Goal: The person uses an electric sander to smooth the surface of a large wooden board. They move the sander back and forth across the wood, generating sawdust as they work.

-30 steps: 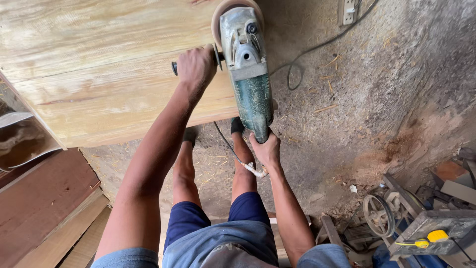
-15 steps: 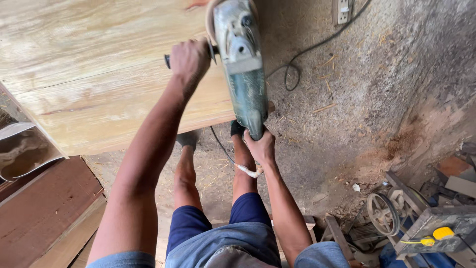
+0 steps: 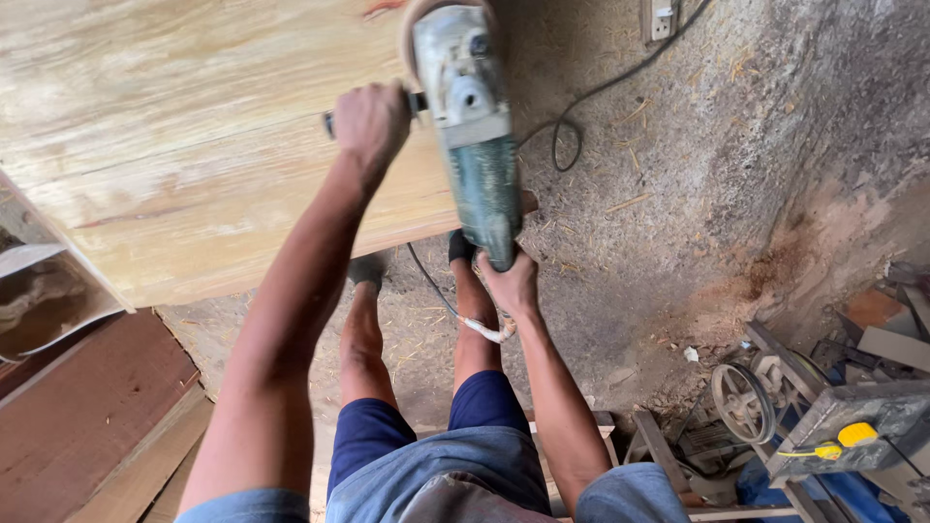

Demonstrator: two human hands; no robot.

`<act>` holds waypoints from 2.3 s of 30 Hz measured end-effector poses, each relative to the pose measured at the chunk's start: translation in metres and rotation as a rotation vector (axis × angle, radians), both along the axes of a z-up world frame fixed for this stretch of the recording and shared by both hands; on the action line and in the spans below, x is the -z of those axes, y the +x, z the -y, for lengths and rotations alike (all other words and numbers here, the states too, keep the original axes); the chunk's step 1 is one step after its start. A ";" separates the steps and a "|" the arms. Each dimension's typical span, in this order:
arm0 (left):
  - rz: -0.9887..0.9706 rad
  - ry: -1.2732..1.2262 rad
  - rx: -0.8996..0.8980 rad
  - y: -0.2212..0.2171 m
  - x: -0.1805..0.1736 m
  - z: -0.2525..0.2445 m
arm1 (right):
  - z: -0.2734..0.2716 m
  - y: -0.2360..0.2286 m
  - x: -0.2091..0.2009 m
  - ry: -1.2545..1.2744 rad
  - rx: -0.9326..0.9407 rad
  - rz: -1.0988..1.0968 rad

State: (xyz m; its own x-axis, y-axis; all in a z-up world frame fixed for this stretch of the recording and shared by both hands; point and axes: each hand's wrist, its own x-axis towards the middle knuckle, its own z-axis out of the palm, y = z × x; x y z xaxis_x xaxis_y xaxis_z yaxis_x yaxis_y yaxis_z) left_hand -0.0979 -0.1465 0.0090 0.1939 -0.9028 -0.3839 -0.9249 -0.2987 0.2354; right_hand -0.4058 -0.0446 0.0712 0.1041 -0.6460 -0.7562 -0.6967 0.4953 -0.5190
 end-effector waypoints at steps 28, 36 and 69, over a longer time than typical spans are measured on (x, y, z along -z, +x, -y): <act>0.021 0.081 0.004 0.020 0.031 0.067 | 0.062 0.022 -0.010 -0.215 -0.001 0.034; 0.085 -0.021 -0.165 0.084 -0.007 0.011 | 0.076 0.061 -0.003 -0.128 -0.131 0.142; -0.152 -0.022 -0.312 0.012 0.020 -0.124 | -0.033 0.004 -0.013 -0.093 -0.282 -0.104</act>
State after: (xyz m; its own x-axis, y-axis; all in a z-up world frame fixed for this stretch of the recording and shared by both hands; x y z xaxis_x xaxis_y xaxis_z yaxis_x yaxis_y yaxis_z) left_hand -0.0860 -0.0228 -0.0112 0.4037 -0.8177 -0.4104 -0.7438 -0.5545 0.3732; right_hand -0.4014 -0.0112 0.0843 0.2141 -0.6698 -0.7110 -0.8516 0.2286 -0.4717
